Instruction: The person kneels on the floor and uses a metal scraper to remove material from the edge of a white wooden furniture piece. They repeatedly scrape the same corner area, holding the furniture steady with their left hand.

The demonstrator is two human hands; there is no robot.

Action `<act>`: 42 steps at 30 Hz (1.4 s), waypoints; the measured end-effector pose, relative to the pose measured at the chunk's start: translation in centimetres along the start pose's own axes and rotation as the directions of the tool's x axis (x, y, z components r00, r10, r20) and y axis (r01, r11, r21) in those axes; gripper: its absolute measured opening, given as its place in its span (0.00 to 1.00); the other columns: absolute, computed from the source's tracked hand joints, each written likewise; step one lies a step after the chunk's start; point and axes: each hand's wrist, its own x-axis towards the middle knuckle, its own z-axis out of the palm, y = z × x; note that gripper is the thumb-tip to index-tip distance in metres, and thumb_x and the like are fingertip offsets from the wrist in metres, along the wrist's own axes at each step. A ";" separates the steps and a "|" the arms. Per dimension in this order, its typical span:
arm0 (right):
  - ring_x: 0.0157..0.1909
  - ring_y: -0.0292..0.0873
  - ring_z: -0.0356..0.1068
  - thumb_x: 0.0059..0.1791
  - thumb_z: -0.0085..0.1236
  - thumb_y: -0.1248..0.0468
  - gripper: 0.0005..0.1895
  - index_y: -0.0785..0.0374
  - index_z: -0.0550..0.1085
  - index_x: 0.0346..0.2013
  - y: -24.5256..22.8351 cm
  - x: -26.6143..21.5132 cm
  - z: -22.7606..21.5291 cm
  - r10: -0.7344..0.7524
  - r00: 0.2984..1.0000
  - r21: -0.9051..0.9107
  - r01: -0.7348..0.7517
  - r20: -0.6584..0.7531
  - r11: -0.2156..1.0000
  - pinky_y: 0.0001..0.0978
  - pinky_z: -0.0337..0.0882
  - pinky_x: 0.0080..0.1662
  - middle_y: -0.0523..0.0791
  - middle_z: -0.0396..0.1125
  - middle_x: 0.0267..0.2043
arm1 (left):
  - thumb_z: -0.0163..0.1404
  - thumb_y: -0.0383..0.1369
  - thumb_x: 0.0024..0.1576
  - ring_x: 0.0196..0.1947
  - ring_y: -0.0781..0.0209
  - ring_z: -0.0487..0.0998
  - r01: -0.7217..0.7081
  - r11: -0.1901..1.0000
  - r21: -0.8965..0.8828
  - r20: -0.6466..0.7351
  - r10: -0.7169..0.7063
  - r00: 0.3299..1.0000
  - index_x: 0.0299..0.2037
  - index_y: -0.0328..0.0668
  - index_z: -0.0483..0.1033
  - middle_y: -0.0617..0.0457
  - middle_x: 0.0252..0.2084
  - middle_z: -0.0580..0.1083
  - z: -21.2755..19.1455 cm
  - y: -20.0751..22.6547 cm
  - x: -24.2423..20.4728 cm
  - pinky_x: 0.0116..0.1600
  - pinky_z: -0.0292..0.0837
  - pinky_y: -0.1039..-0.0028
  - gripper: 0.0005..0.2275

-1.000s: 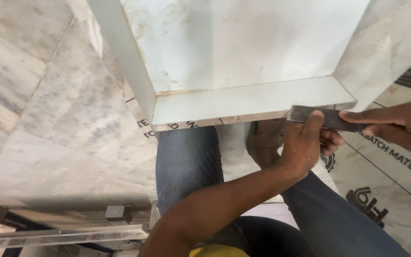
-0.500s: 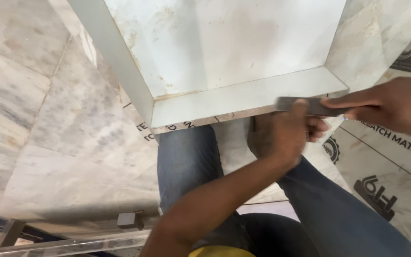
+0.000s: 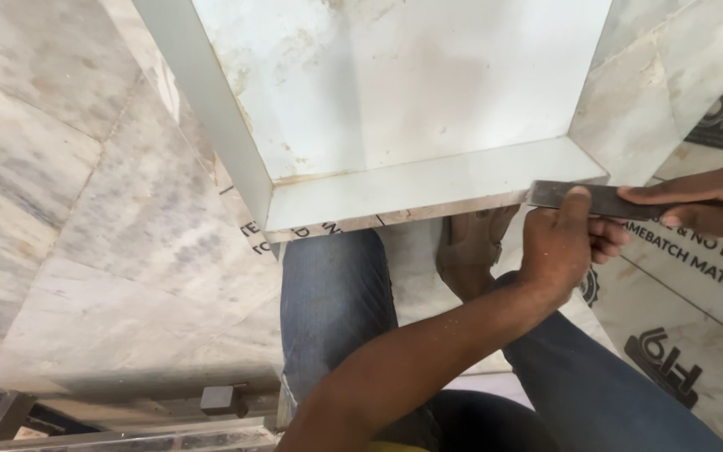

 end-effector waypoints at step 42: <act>0.45 0.38 0.77 0.50 0.36 0.36 0.29 0.19 0.60 0.67 -8.4 0.6 -3.7 -0.163 0.986 -0.313 0.150 -0.016 0.938 0.39 0.75 0.52 0.34 0.77 0.46 | 0.36 0.43 0.70 0.23 0.63 0.75 0.028 0.995 0.092 -0.173 -0.012 0.985 0.38 0.28 0.76 0.45 0.27 0.77 -8.3 5.0 -1.9 0.28 0.70 0.74 0.23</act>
